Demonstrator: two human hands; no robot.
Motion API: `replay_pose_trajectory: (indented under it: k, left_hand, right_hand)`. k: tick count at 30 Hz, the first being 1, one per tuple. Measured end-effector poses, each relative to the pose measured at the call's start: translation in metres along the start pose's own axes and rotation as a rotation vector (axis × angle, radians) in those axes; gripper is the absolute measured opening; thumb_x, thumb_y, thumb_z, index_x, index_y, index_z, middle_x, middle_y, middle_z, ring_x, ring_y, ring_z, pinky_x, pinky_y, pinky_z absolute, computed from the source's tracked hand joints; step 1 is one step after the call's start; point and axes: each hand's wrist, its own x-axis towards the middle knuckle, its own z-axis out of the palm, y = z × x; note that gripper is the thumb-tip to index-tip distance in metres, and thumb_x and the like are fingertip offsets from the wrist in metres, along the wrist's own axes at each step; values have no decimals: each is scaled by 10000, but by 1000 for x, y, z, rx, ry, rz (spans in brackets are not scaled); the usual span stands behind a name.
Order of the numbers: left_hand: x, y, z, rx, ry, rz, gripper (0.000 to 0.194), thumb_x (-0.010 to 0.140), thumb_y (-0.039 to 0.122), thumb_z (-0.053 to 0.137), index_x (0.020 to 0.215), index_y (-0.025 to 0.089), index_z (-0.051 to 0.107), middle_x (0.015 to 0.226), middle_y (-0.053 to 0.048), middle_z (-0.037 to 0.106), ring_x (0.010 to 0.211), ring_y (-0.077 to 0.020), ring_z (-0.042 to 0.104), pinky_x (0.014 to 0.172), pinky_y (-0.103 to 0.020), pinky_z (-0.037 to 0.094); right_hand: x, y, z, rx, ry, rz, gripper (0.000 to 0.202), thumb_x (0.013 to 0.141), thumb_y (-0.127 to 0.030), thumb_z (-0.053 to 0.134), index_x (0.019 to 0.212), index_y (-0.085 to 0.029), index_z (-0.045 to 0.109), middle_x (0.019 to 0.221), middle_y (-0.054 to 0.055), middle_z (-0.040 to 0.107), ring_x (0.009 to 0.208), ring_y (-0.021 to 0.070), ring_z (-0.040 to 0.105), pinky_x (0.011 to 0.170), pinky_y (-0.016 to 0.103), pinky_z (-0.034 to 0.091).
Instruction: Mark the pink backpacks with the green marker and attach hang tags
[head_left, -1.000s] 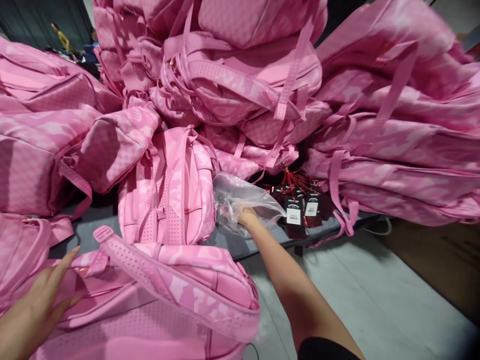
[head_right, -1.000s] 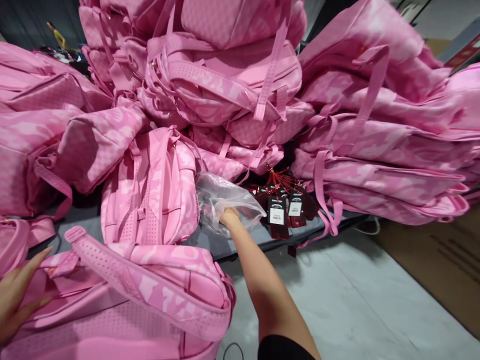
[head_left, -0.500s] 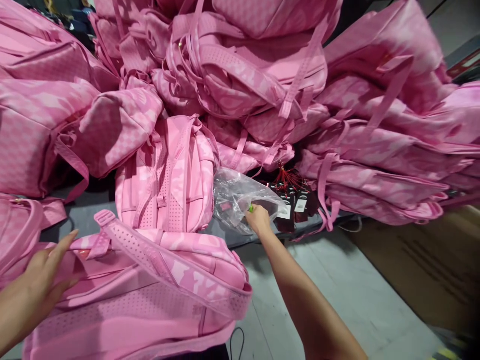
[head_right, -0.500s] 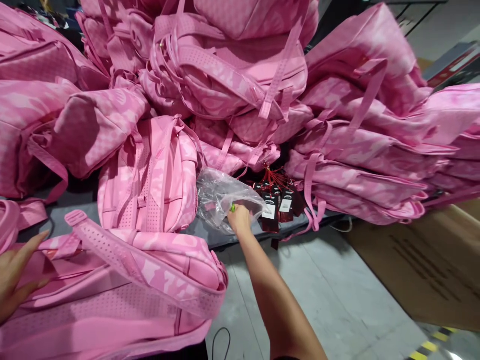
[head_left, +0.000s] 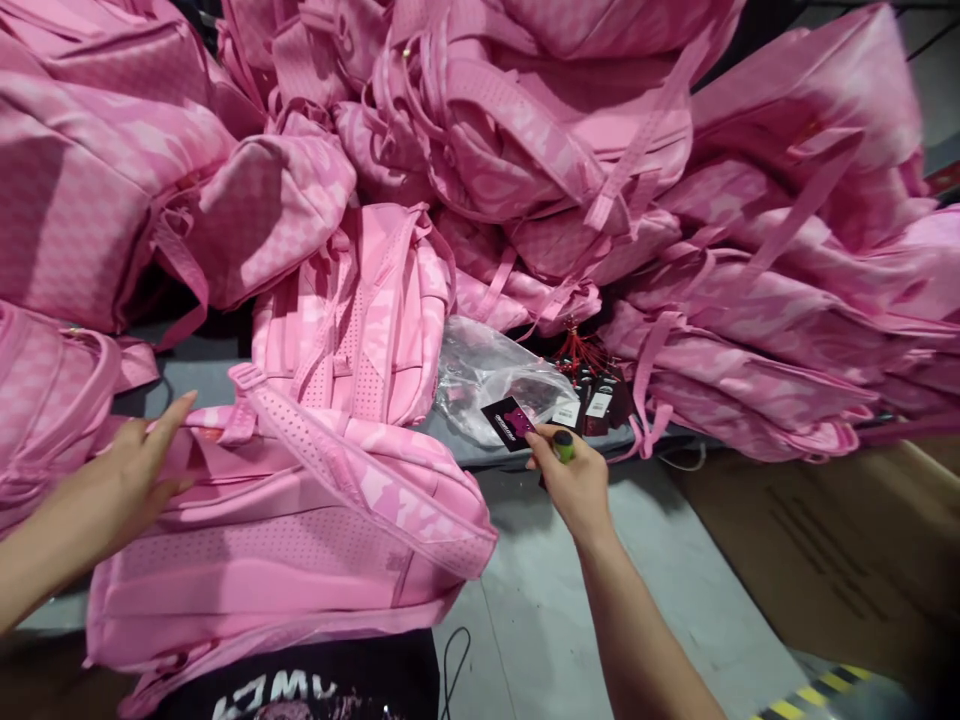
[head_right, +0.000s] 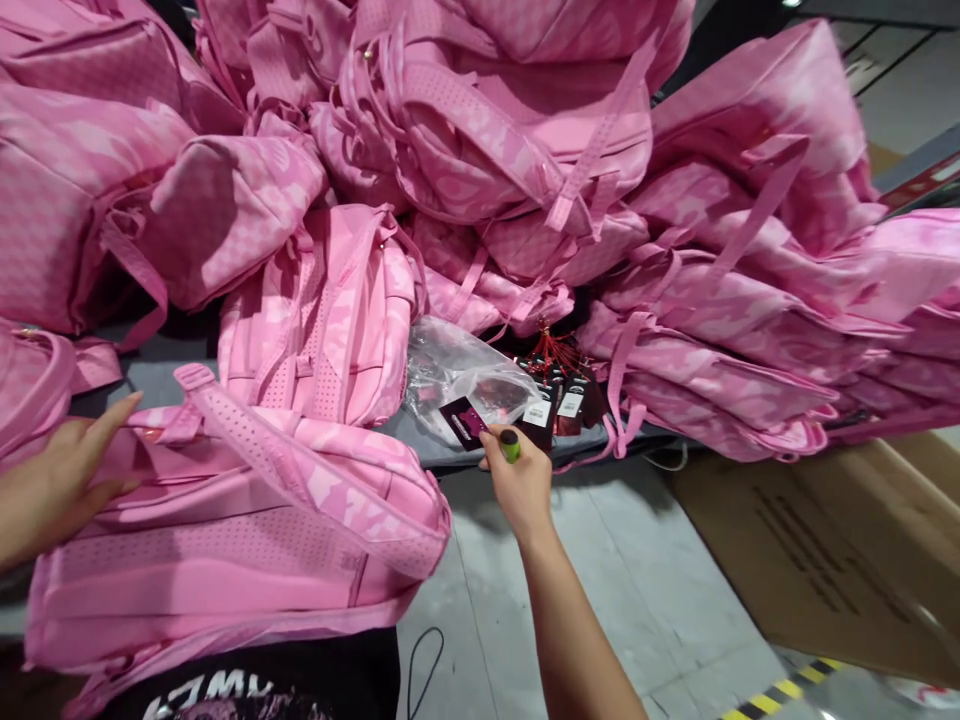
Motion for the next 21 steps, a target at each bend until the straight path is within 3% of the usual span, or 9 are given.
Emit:
replay_pose_trajectory:
  k: [4,5,7,8,10,14,15,18,21]
  left_hand:
    - [-7,21,-16,76,-96,36,642,985,303,325,1552,128,80,1135,-165,509,824,-271,641,647,-300,459]
    - [-8,23,-17,81,-104,26,652,980,291,346,1552,133,77,1135,-162,503,828,-272,642,633,-293,456]
    - [-8,21,-16,79,-117,12,673,971,282,380,1552,138,74,1117,-152,502,825,-263,643,621,-282,452]
    - [-8,18,-14,74,-117,20,679,970,284,385,1552,138,69,1110,-150,502,829,-262,643,625,-281,454]
    - [-8,8,-7,71,-102,46,676,974,301,365,1555,144,56,1102,-147,501,805,-263,644,631,-294,457]
    - [-3,-9,7,81,-117,52,664,973,317,293,1559,130,41,1074,-154,505,768,-285,642,645,-338,466]
    - [-1,-11,9,79,-131,55,670,969,319,284,1559,121,35,1070,-159,504,778,-293,642,655,-346,470]
    - [3,-11,7,45,-142,53,681,961,327,279,1559,108,42,1036,-150,505,856,-307,647,707,-350,477]
    - [2,-10,5,13,-119,24,650,978,365,260,1557,125,87,995,-118,503,914,-301,644,725,-324,471]
  right_hand:
    - [-41,-52,7,-10,60,-762,112,884,-234,598,903,-201,703,874,52,737,755,167,700,726,277,551]
    - [-48,-62,10,-16,66,-892,126,882,-174,597,935,-208,706,922,57,741,818,168,707,760,273,556]
    - [-56,-72,15,-18,73,-1019,178,872,-123,603,988,-212,706,989,69,744,888,175,712,794,276,562]
    - [-57,-72,16,-25,92,-1008,171,871,-136,610,989,-210,708,996,73,746,885,180,715,797,283,563]
    - [-51,-58,16,-50,156,-816,127,872,-228,625,956,-200,715,907,69,754,778,184,718,752,292,559]
    - [-14,3,9,-36,263,-13,335,806,-474,648,857,-146,698,498,-14,603,463,167,572,532,281,459]
    - [-2,19,10,-36,266,109,360,788,-495,653,789,-136,682,441,-27,551,437,166,537,506,283,431]
    - [36,55,26,-54,233,245,360,801,-462,673,632,-151,605,425,-44,502,452,146,513,518,274,423]
    - [65,66,54,-41,154,295,310,879,-390,658,702,-143,598,556,-58,556,521,99,544,588,252,474]
